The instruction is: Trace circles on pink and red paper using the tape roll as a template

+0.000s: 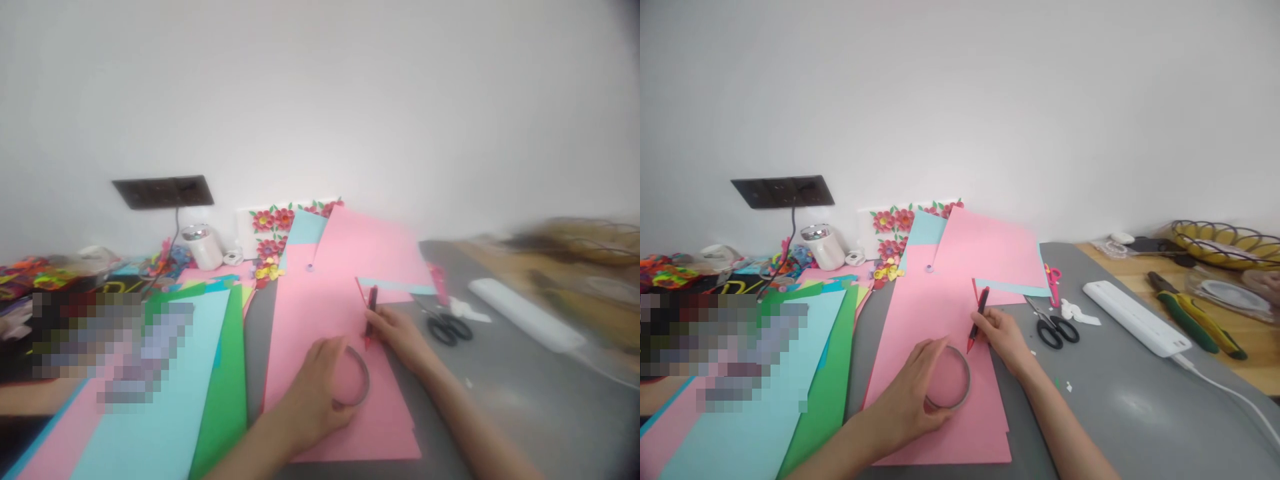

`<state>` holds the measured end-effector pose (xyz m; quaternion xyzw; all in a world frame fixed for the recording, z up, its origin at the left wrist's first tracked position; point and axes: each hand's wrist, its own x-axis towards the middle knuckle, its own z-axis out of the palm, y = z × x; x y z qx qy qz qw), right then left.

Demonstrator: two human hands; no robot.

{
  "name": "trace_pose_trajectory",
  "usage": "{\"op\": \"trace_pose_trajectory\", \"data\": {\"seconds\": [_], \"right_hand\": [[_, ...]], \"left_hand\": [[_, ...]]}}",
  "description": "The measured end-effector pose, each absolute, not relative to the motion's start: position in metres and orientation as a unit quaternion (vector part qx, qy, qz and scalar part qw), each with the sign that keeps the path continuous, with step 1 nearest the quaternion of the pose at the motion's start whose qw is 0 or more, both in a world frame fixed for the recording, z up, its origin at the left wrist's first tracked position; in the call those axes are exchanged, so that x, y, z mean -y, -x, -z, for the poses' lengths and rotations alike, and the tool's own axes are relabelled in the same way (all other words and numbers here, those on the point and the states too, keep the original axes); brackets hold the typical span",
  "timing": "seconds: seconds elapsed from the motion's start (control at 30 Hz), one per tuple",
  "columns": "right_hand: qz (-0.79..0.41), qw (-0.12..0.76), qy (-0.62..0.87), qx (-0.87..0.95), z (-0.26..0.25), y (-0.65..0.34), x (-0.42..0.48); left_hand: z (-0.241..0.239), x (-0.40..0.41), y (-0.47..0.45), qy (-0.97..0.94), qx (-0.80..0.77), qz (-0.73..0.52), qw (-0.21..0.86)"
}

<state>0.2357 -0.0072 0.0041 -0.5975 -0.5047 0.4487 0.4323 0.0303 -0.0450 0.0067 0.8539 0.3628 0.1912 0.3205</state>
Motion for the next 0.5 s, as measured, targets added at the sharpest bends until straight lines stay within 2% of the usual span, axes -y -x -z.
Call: {"op": "trace_pose_trajectory", "data": {"seconds": [0.5], "right_hand": [[-0.438, 0.431, 0.605, 0.506, -0.009, -0.235, 0.008]], "left_hand": [[-0.004, 0.049, -0.042, -0.861, -0.372, -0.169, 0.303]]}}
